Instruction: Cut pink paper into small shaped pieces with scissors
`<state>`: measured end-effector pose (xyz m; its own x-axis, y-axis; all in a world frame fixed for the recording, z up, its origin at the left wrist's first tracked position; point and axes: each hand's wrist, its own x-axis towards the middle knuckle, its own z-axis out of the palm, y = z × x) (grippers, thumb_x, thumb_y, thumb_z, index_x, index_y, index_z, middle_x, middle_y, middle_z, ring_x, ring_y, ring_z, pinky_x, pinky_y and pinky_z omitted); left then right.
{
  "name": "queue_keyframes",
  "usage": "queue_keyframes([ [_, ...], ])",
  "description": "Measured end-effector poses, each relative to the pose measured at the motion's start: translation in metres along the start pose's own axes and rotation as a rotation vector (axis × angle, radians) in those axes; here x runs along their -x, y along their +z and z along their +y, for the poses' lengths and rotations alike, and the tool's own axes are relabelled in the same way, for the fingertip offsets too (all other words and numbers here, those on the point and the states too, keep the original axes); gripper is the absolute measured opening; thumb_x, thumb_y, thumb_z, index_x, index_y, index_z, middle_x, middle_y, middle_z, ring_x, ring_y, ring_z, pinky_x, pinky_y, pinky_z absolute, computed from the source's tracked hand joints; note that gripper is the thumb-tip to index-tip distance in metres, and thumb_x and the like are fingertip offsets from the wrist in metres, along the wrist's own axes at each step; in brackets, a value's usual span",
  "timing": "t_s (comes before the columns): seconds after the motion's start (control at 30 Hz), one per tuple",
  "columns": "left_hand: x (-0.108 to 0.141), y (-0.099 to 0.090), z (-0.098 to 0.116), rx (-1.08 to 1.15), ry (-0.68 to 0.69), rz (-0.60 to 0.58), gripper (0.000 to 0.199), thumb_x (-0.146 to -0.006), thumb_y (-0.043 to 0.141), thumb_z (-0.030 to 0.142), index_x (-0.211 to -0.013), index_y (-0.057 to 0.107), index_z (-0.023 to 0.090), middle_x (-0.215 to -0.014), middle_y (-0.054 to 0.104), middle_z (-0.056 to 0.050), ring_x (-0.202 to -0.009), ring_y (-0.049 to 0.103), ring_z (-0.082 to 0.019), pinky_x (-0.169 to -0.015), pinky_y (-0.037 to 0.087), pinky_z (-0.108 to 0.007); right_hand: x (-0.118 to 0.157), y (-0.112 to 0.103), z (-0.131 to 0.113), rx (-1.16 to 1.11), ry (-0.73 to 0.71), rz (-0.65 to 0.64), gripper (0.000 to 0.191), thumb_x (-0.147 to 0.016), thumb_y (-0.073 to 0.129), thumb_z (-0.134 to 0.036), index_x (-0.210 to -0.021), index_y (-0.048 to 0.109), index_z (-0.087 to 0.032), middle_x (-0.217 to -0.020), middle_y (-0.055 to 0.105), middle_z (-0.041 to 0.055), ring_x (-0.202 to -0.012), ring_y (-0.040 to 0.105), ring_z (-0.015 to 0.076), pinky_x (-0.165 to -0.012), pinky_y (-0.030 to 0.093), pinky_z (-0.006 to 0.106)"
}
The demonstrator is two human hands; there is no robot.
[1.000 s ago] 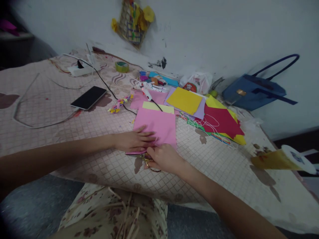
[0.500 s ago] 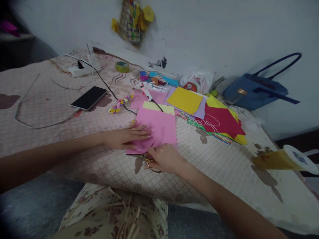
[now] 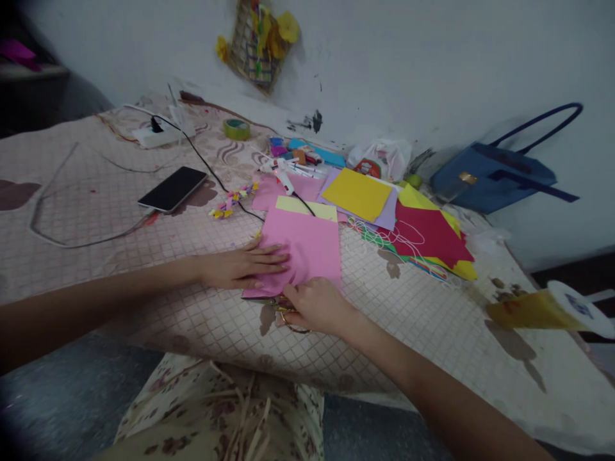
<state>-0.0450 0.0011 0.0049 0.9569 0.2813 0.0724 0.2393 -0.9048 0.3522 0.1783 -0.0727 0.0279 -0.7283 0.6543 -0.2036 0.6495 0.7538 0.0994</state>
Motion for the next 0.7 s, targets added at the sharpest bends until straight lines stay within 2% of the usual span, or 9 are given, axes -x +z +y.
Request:
queue_keyframes([
  [0.17, 0.002, -0.001, 0.000, -0.016, -0.006, -0.006, 0.058, -0.082, 0.039, 0.041, -0.134, 0.018, 0.026, -0.142, 0.017, -0.002, -0.131, 0.001, -0.022, -0.104, 0.001, -0.043, 0.001, 0.001, 0.000, -0.001, 0.000, 0.007, 0.036, -0.079, 0.045, -0.050, -0.086, 0.049, -0.015, -0.070, 0.063, 0.0066, -0.063, 0.058, 0.0198, -0.049, 0.025, 0.026],
  [0.37, 0.002, 0.001, 0.000, 0.006, 0.006, 0.037, 0.057, -0.082, 0.041, 0.040, -0.133, 0.021, 0.027, -0.142, 0.019, -0.002, -0.131, 0.005, -0.022, -0.104, 0.002, -0.044, -0.001, 0.003, 0.001, -0.007, -0.015, 0.017, 0.043, -0.077, 0.043, -0.057, -0.085, 0.050, -0.015, -0.068, 0.063, 0.0070, -0.061, 0.058, 0.0192, -0.049, 0.025, 0.025],
  [0.53, 0.002, 0.000, 0.000, -0.004, -0.006, 0.004, 0.057, -0.082, 0.040, 0.041, -0.133, 0.020, 0.028, -0.142, 0.016, 0.000, -0.131, 0.002, -0.022, -0.104, 0.001, -0.043, -0.002, 0.004, 0.001, -0.016, -0.028, 0.011, 0.037, -0.078, 0.046, -0.051, -0.086, 0.052, -0.015, -0.068, 0.064, 0.0065, -0.059, 0.057, 0.0177, -0.049, 0.027, 0.025],
  [0.7, 0.003, -0.002, 0.001, 0.032, 0.001, 0.043, 0.054, -0.082, 0.040, 0.040, -0.132, 0.024, 0.028, -0.141, 0.022, -0.001, -0.131, 0.006, -0.021, -0.104, 0.003, -0.043, 0.013, 0.003, -0.001, -0.115, -0.079, 0.086, 0.035, -0.077, 0.049, -0.048, -0.091, 0.053, -0.016, -0.079, 0.064, 0.0077, -0.072, 0.058, 0.0198, -0.057, 0.033, 0.026],
])
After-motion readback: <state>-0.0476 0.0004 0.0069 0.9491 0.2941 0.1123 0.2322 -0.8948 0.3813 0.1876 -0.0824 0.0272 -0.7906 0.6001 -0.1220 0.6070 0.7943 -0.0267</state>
